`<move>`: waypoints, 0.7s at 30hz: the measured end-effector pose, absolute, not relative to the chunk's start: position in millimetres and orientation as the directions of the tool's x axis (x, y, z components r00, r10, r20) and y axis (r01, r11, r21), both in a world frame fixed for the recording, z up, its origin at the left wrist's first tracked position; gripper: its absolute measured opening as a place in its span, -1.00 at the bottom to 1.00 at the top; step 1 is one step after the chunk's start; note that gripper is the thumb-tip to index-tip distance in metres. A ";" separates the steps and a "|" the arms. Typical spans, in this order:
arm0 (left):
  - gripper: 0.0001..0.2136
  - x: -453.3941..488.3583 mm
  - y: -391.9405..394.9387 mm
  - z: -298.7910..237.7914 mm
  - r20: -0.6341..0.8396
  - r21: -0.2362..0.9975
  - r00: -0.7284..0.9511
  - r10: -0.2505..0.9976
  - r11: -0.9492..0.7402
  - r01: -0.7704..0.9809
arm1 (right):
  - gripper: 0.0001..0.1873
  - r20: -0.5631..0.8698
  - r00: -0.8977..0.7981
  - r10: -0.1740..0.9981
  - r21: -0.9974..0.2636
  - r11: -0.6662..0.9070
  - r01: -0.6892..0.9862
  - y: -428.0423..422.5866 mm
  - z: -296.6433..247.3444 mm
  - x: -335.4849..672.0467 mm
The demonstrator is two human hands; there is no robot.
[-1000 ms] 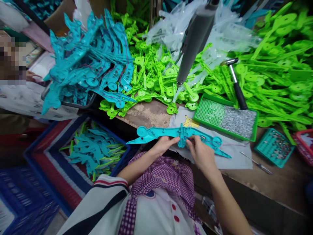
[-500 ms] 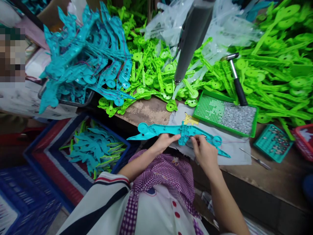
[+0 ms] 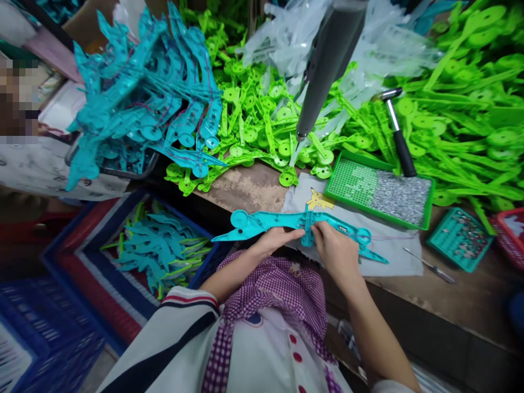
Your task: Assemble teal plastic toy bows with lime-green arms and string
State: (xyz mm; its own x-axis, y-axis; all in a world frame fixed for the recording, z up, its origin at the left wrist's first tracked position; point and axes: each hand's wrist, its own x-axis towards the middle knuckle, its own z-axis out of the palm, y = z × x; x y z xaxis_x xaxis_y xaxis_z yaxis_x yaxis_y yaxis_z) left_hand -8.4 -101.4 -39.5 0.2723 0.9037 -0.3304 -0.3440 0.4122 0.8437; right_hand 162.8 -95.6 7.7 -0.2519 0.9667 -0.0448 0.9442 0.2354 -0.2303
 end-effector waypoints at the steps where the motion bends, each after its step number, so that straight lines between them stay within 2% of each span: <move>1: -0.44 -10.5 -100.8 -39.7 -0.337 0.842 0.286 0.897 0.423 -0.336 | -0.58 -0.095 -0.239 0.966 -0.211 0.215 0.954 -92.3 10.1 161.0; 4: -0.35 -25.6 -97.4 -39.2 -0.384 0.816 0.418 0.823 0.515 -0.263 | -0.65 -0.238 -0.165 0.957 -0.184 0.123 0.975 -83.4 13.7 158.2; 6: -0.33 -41.7 -92.9 -35.4 -0.413 0.825 0.552 0.725 0.554 -0.110 | -0.65 -0.265 -0.127 0.956 -0.191 0.077 0.979 -80.3 12.5 157.7; 9: -0.47 -65.7 -80.0 -22.3 -0.367 0.899 0.734 0.572 0.420 0.122 | -0.62 -0.239 -0.090 0.967 -0.185 0.046 0.982 -80.7 6.8 156.9; 12: -0.59 -77.7 -60.7 -5.8 -0.273 0.951 0.846 0.458 0.261 0.166 | -0.58 -0.203 -0.065 0.977 -0.163 0.032 0.986 -84.4 0.0 155.5; 13: -0.63 -77.7 -54.4 -1.7 -0.249 0.965 0.833 0.493 0.195 0.173 | -0.56 -0.188 -0.056 0.981 -0.162 0.025 0.986 -85.6 -1.7 155.1; 15: -0.70 -72.2 -43.9 1.9 -0.164 0.973 0.710 0.685 -0.007 0.232 | -0.54 -0.164 -0.035 0.986 -0.170 0.007 0.985 -87.0 -3.5 154.2; 17: -0.77 -61.4 -36.9 -1.7 -0.013 0.908 0.558 0.830 -0.224 0.355 | -0.53 -0.168 -0.021 0.985 -0.178 -0.009 0.984 -86.7 -3.3 153.0; 19: -0.85 -49.3 -31.7 -11.2 0.061 0.818 0.557 0.828 -0.361 0.447 | -0.54 -0.196 -0.009 0.981 -0.180 -0.027 0.983 -85.0 -2.0 151.1; 21: -0.87 -39.6 -26.3 -22.4 0.052 0.765 0.637 0.769 -0.440 0.470 | -0.55 -0.240 0.011 0.971 -0.175 -0.054 0.983 -83.5 -1.0 149.8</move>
State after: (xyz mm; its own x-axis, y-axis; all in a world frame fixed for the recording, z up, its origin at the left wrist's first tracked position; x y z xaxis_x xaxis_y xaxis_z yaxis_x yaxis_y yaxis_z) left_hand -39.6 -26.3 -22.4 0.6366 0.7695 0.0519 0.4698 -0.4403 0.7651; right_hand 149.8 -83.5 -1.0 0.0109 0.9707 -0.2400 0.9830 -0.0544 -0.1751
